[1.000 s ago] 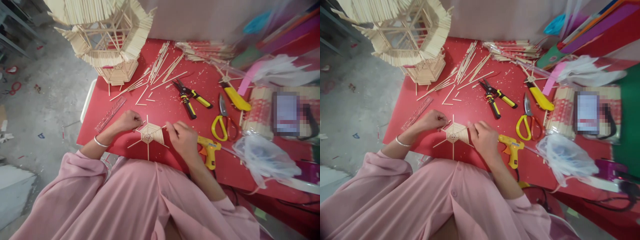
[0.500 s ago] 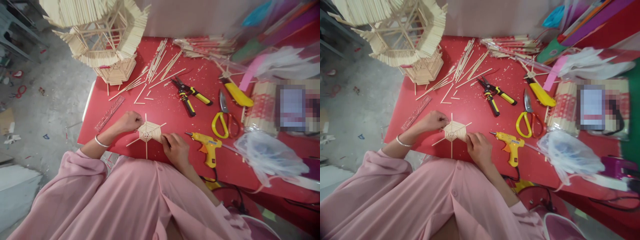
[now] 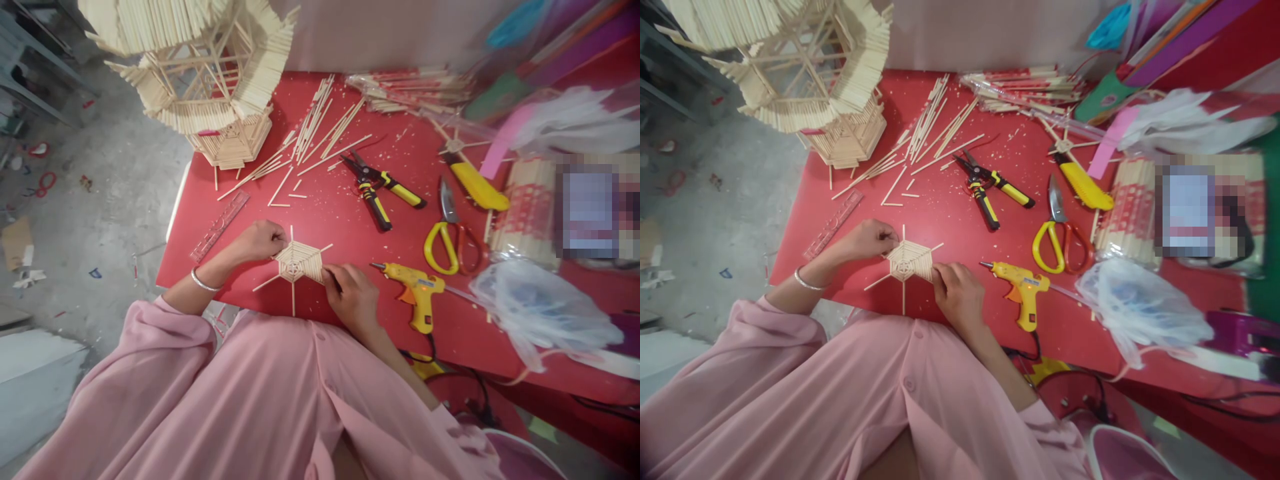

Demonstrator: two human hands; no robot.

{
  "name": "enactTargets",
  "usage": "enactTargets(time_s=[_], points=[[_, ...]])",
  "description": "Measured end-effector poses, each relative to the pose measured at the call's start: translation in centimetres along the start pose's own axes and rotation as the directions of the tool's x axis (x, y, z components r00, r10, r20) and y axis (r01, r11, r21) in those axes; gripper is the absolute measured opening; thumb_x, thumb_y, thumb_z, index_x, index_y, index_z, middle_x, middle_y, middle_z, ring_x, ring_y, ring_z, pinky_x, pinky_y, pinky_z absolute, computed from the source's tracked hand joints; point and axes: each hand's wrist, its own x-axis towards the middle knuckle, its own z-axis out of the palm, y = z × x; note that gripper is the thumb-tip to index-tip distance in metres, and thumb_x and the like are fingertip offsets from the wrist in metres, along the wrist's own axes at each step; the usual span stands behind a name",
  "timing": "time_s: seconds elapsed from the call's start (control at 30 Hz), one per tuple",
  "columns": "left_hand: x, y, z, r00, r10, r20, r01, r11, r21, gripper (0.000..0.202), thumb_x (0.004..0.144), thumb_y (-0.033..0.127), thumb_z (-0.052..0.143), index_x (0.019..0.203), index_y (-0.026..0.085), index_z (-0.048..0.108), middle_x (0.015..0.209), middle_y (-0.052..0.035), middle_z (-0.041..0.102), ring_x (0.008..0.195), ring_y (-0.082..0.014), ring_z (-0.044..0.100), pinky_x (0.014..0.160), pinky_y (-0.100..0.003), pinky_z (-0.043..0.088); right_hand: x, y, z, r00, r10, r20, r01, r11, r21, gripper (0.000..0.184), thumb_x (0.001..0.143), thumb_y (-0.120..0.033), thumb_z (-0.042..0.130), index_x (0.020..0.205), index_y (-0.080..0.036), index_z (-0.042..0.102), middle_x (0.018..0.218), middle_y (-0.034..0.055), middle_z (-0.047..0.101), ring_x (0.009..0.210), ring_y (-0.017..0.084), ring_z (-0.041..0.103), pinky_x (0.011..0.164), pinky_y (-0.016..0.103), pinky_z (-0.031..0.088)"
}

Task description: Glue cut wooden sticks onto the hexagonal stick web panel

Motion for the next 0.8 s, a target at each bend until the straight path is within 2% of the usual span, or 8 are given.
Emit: enactTargets(time_s=[0.2, 0.47, 0.6, 0.7, 0.8], points=[[-0.1, -0.3, 0.1, 1.000, -0.015, -0.004, 0.015, 1.000, -0.021, 0.015, 0.067, 0.021, 0.054, 0.062, 0.015, 0.066, 0.059, 0.0001, 0.062, 0.058, -0.0116, 0.055, 0.055, -0.022, 0.037, 0.0, 0.0, 0.1, 1.000, 0.014, 0.015, -0.014, 1.000, 0.002, 0.027, 0.104, -0.035, 0.051, 0.101, -0.022, 0.074, 0.086, 0.0051, 0.074, 0.081, 0.018, 0.066, 0.073, 0.029, 0.046], [0.3, -2.0, 0.1, 0.999, -0.012, 0.032, 0.016, 0.992, -0.122, 0.017, 0.067, 0.028, 0.055, 0.057, 0.016, 0.061, 0.053, 0.0013, 0.055, 0.054, -0.0108, 0.050, 0.051, -0.021, 0.035, 0.3, -1.1, 0.2, 1.000, 0.026, 0.011, -0.027, 0.999, 0.038, 0.028, 0.105, -0.032, 0.047, 0.100, -0.023, 0.073, 0.090, 0.0049, 0.074, 0.087, 0.017, 0.066, 0.080, 0.029, 0.046], [0.6, -2.0, 0.0, 0.997, -0.055, 0.062, 0.065, 0.982, -0.175, 0.016, 0.065, 0.030, 0.059, 0.058, 0.016, 0.060, 0.053, 0.0021, 0.055, 0.052, -0.0098, 0.048, 0.050, -0.020, 0.035, 0.4, -1.0, 0.2, 1.000, 0.004, -0.027, -0.004, 1.000, 0.008, 0.027, 0.106, -0.030, 0.047, 0.100, -0.022, 0.073, 0.089, 0.0044, 0.074, 0.085, 0.016, 0.065, 0.078, 0.029, 0.046], [0.4, -1.7, -0.1, 0.996, -0.083, 0.033, 0.088, 0.973, -0.215, 0.023, 0.066, 0.034, 0.065, 0.055, 0.016, 0.055, 0.051, 0.0040, 0.048, 0.049, -0.0078, 0.042, 0.049, -0.021, 0.030, 0.3, -0.8, 0.3, 0.999, -0.008, -0.051, 0.008, 1.000, -0.006, 0.027, 0.106, -0.030, 0.048, 0.100, -0.021, 0.073, 0.089, 0.0046, 0.074, 0.086, 0.016, 0.065, 0.077, 0.028, 0.045], [0.2, -1.5, -0.3, 0.999, -0.047, -0.024, 0.040, 0.968, -0.249, 0.027, 0.070, 0.035, 0.066, 0.055, 0.017, 0.053, 0.050, 0.0053, 0.044, 0.050, -0.0071, 0.039, 0.050, -0.022, 0.028, 0.2, -0.5, 0.5, 0.998, -0.015, -0.056, 0.015, 1.000, -0.009, 0.027, 0.105, -0.032, 0.048, 0.099, -0.022, 0.073, 0.088, 0.0047, 0.074, 0.085, 0.017, 0.065, 0.076, 0.029, 0.045]])
